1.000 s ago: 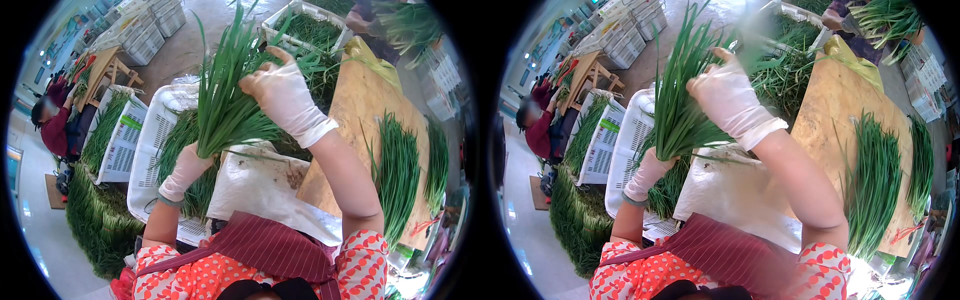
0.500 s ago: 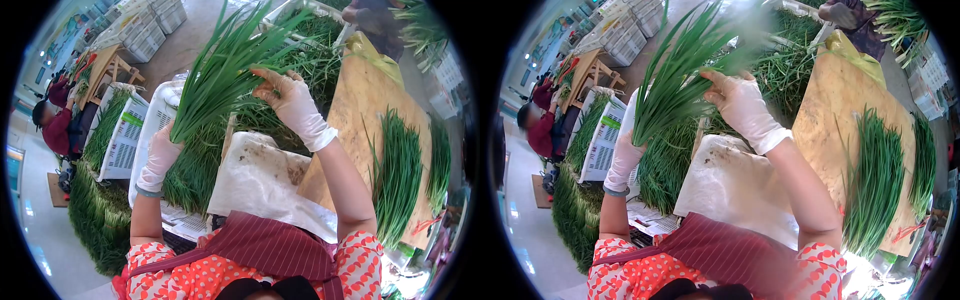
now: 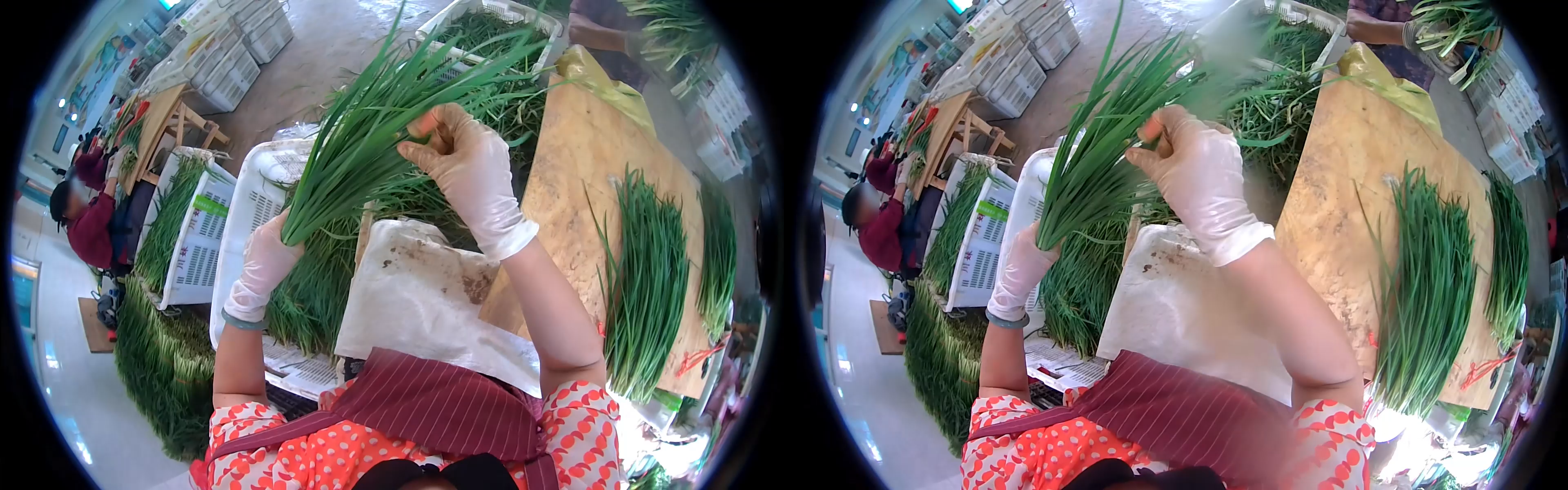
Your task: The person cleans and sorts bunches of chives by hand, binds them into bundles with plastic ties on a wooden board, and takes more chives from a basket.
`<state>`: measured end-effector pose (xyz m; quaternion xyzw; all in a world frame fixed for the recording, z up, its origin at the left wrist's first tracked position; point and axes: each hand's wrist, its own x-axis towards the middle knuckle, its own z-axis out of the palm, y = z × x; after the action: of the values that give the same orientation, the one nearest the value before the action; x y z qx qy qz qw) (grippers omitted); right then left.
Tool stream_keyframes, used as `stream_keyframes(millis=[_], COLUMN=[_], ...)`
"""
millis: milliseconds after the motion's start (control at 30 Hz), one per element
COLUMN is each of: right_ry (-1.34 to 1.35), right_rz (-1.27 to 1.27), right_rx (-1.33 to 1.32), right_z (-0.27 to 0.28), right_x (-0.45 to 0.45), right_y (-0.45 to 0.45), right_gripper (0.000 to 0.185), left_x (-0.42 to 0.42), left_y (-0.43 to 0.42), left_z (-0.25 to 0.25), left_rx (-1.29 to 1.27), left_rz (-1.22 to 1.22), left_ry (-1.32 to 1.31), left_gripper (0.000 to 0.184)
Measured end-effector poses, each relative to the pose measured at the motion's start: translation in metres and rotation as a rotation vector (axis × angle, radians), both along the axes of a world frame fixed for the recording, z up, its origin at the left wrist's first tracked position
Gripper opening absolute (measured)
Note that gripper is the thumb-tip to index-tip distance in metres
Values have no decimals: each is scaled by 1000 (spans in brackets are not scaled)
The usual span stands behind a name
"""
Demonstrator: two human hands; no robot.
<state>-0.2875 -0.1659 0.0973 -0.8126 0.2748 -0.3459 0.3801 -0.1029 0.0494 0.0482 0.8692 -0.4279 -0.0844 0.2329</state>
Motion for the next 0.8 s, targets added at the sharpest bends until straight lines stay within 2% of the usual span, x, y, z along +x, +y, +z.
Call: stream_keyframes(millis=[33, 100, 133, 167, 300, 367, 400, 467, 500, 567, 633, 700, 767, 800], right_ry=[0, -60, 38, 36, -43, 136, 135, 75, 73, -380, -332, -502, -186, -280], right_rz=[-5, 26, 55, 52, 83, 74, 74, 94, 98, 250, 244, 289, 50, 41], right_rx=[3, -153, -38, -38, -248, -484, -484, 67, 61, 939, 853, 792, -95, 118], right_z=[-3, -10, -5, -6, -13, -13, -16, -28, -43, -77, -82, -125, -141, -123], right_x=[1, 5, 5, 5, 5, -1, -3, -6, -5, -5, -15, -16, -7, -14], right_y=[-1, -3, -2, -2, 0, 4, 9, 21, 24, 33, 39, 36, 35, 36], right_gripper=[30, 36, 35, 35, 25, 17, 17, 12, 12, 18, 23, 21, 22, 22], left_x=[0, -2, -3, -4, -7, -10, -7, 6, 13, 23, 19, 19, 20, 22], left_y=[-1, -2, -4, -5, -6, -7, -7, -8, -9, -6, -5, -7, -6, -5], left_z=[0, 1, 2, 3, 9, 16, 19, 25, 26, 27, 38, 43, 47, 48], left_rx=[-1, 2, 0, -2, -21, -46, -46, 138, 135, -31, 13, -31, -77, -123], left_rz=[-1, -7, -9, -10, -31, -110, -110, -84, -77, -121, -103, -134, -151, -164], left_ry=[20, 38, 33, 28, 32, -232, -233, -690, -692, -1051, -1086, -1136, -1147, -1159], left_gripper=[22, 22, 24, 25, 32, 46, 46, 60, 60, 66, 63, 60, 58, 57])
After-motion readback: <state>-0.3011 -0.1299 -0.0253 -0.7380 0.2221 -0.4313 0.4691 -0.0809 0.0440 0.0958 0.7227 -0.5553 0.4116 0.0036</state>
